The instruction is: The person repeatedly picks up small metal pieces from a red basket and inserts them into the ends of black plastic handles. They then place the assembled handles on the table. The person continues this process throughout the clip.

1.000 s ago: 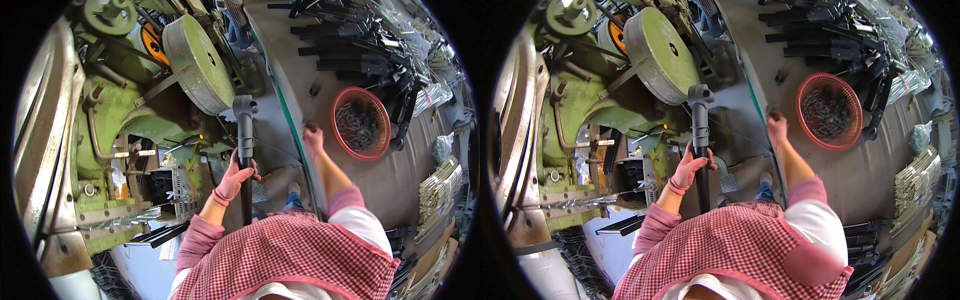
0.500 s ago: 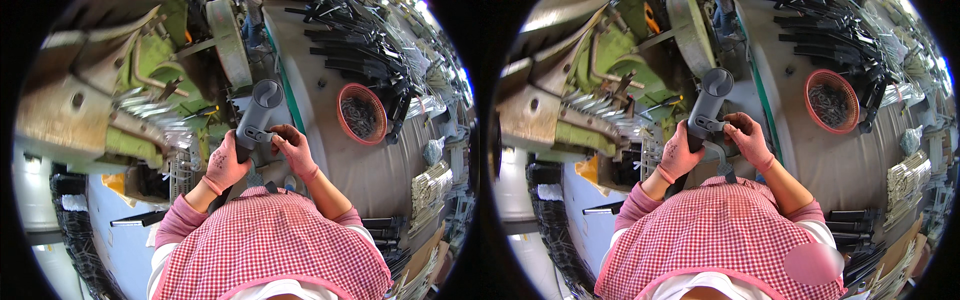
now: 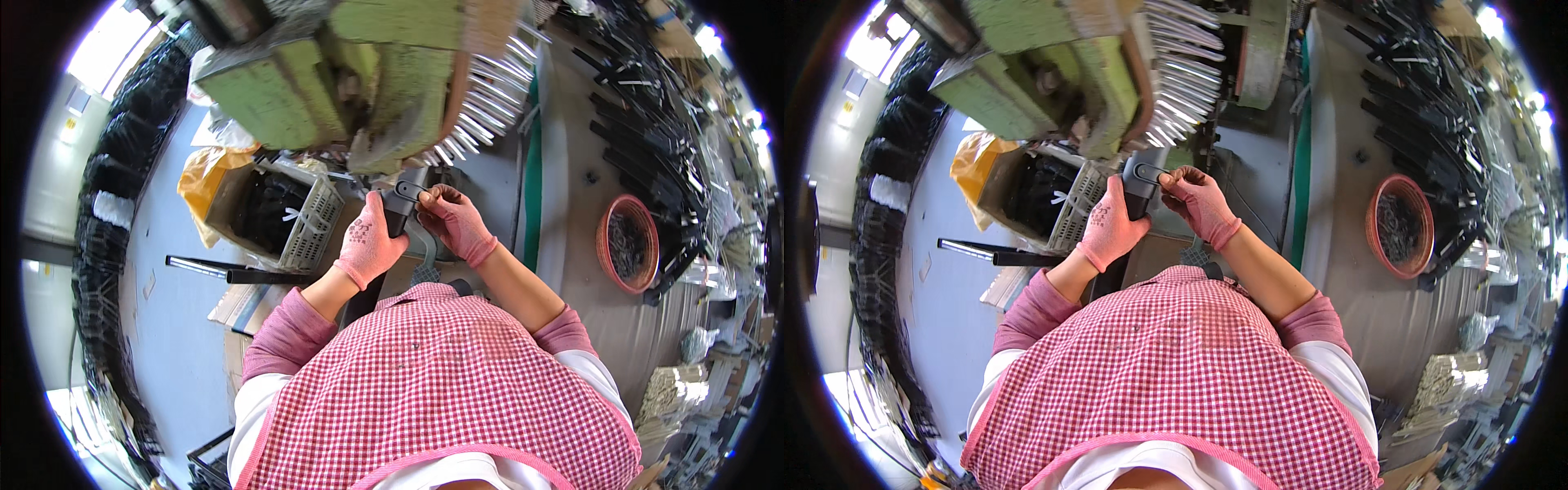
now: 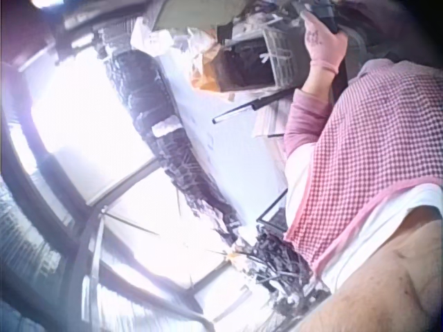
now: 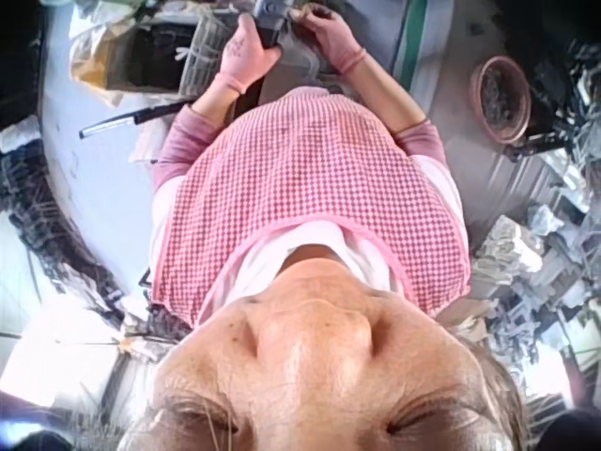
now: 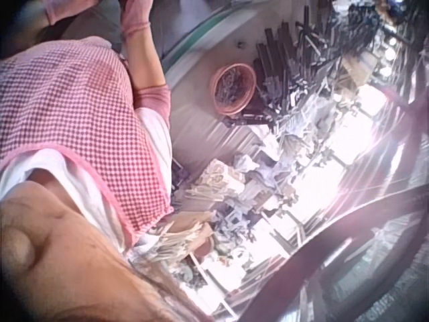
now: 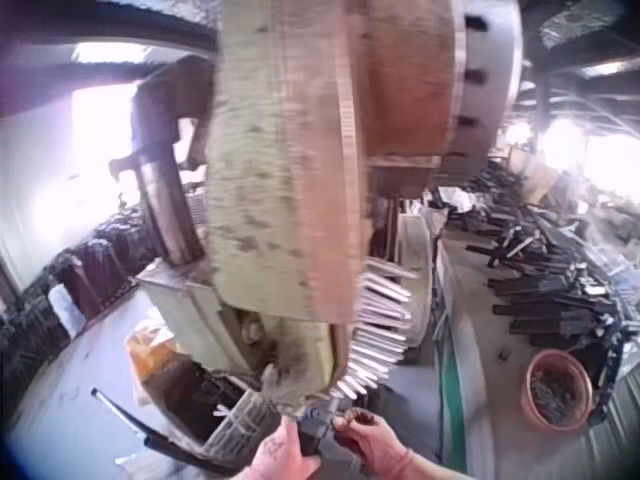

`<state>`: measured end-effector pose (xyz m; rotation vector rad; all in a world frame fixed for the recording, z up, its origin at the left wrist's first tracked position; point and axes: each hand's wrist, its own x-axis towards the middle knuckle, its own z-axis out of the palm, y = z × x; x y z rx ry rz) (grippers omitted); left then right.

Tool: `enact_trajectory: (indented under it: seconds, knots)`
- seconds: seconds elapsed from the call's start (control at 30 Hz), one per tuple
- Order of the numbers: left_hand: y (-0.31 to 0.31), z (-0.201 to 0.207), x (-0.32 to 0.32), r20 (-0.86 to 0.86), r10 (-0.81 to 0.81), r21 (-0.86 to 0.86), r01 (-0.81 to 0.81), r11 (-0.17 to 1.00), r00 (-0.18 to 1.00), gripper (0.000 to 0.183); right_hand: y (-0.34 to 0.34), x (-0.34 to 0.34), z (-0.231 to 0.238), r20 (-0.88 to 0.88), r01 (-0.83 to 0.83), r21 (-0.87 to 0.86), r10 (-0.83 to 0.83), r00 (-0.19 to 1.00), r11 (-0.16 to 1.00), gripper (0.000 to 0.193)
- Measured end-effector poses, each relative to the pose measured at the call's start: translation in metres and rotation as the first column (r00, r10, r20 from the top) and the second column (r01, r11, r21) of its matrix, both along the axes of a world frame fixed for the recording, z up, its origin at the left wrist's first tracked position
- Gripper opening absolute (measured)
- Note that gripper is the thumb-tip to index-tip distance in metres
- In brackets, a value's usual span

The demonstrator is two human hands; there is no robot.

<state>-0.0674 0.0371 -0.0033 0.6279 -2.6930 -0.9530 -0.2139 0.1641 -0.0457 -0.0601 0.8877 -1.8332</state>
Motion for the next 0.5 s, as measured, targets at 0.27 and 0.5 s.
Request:
enact_trajectory:
  seconds: [0.27, 0.5]
  knots:
    - [-0.036, 0.009, 0.026, -0.037, 0.137, -0.230, -0.142, 0.963, 0.990, 0.067, -0.077, 0.014, -0.017, -0.017, -0.140, -0.221, 0.139, 0.990, 0.965, 0.020]
    - [-0.056, 0.013, 0.023, 0.119, 0.109, 0.052, -0.116, 0.992, 0.987, 0.062, -0.077, 0.021, -0.012, -0.155, -0.090, -0.214, 0.058, 0.986, 0.973, 0.025]
